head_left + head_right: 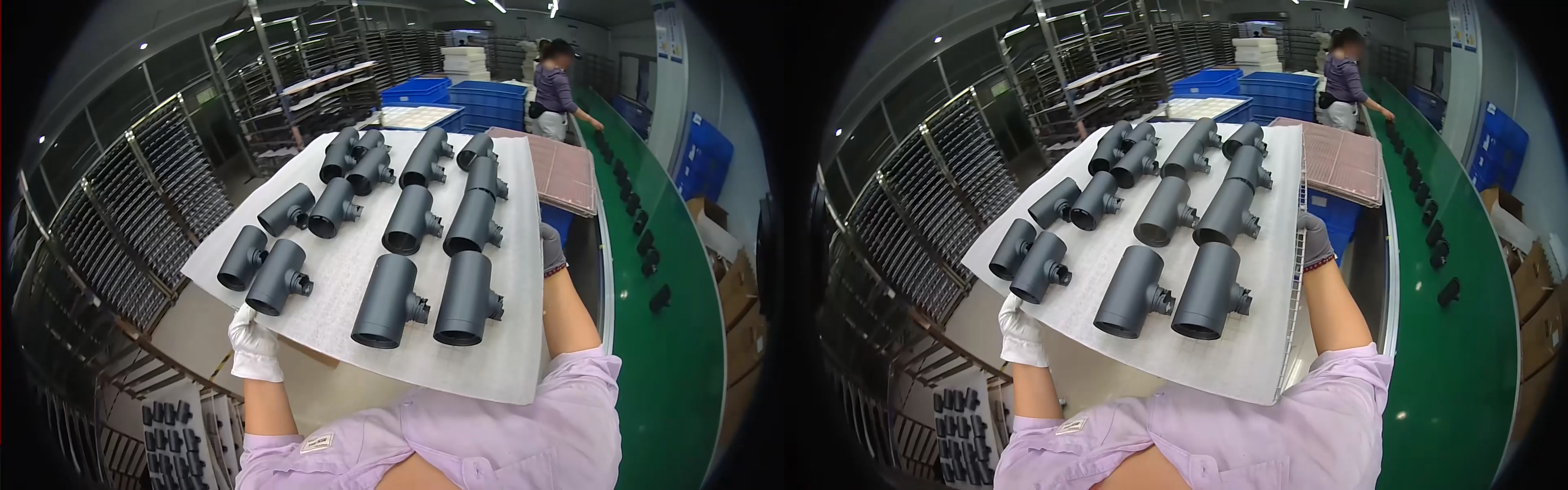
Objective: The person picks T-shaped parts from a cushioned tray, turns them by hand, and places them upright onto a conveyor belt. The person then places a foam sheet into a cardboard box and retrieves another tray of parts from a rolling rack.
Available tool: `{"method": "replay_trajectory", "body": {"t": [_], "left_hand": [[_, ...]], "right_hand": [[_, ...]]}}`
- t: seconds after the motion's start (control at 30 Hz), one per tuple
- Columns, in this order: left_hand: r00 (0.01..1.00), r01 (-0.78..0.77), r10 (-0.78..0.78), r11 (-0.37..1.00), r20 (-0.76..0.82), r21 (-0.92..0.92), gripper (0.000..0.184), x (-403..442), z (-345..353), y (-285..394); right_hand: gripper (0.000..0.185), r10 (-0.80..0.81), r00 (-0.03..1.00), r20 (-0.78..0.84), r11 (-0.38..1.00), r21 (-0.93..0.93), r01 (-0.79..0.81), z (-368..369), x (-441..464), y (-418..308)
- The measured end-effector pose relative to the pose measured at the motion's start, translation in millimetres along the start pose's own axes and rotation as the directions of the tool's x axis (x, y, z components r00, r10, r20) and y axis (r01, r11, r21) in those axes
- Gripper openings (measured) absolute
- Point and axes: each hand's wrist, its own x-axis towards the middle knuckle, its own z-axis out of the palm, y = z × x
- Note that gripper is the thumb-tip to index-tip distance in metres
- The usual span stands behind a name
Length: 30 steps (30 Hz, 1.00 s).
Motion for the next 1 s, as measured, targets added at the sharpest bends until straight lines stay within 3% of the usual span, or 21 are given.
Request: {"method": "replay_trajectory", "body": {"t": [0.07,0.1,0.2,0.23,0.33,0.4,0.6,0.67,0.73,0.87,0.9,0.97,1.0], "left_hand": [[0.991,0.132,-0.129,0.989,0.038,-0.069,0.045,8.9,9.9,0.7],[0.983,0.178,-0.171,0.975,0.067,-0.132,0.045,15.4,8.7,-1.7],[0.974,0.225,-0.221,0.955,0.042,-0.192,0.047,23.1,-20.9,6.1],[0.948,0.313,-0.275,0.9,0.161,-0.304,0.05,34.4,-27.0,1.7],[0.929,0.327,-0.26,0.91,0.262,-0.256,0.054,54.6,-38.7,-8.4],[0.916,0.381,-0.321,0.883,0.242,-0.275,0.056,69.5,-43.1,-15.3],[0.878,0.465,-0.387,0.83,0.282,-0.308,0.042,122.9,-75.5,-56.5],[0.865,0.465,-0.367,0.844,0.343,-0.269,0.052,146.1,-89.6,-78.8],[0.78,0.617,-0.483,0.699,0.398,-0.362,0.056,168.1,-97.5,-101.4],[0.696,0.701,-0.473,0.61,0.54,-0.369,0.059,199.2,-87.4,-123.7],[0.643,0.746,-0.464,0.56,0.609,-0.361,0.06,204.7,-81.4,-124.8],[0.597,0.779,-0.464,0.529,0.654,-0.336,0.053,220.6,-74.2,-133.6],[0.587,0.786,-0.471,0.528,0.658,-0.322,0.049,229.4,-70.6,-140.5]], "right_hand": [[0.038,-0.031,0.99,-0.14,0.996,0.073,0.041,18.0,-7.7,3.4],[0.041,-0.063,0.992,-0.106,0.997,0.029,0.066,-14.8,-4.2,8.9],[0.046,-0.018,0.996,-0.082,1.0,-0.01,0.017,17.8,-35.7,21.2],[0.052,-0.029,0.998,-0.051,0.999,0.029,0.031,52.0,-41.8,24.3],[0.054,-0.073,0.992,-0.102,0.997,-0.022,0.071,71.7,-51.0,32.5],[0.055,-0.088,0.985,-0.149,0.995,-0.049,0.082,76.9,-52.2,41.4],[0.058,-0.159,0.95,-0.27,0.978,-0.174,0.114,109.3,-58.8,74.2],[0.062,-0.139,0.928,-0.345,0.984,-0.153,0.09,109.8,-58.9,86.4],[0.064,-0.202,0.929,-0.311,0.969,-0.204,0.142,132.6,-55.7,107.1],[0.069,-0.325,0.923,-0.206,0.908,-0.341,0.244,187.5,-43.2,124.2],[0.077,-0.39,0.836,-0.386,0.896,-0.369,0.248,186.7,-41.8,130.5],[0.077,-0.399,0.805,-0.439,0.894,-0.381,0.235,186.3,-36.7,142.6],[0.069,-0.406,0.826,-0.391,0.879,-0.416,0.236,186.1,-36.5,147.1]]}}
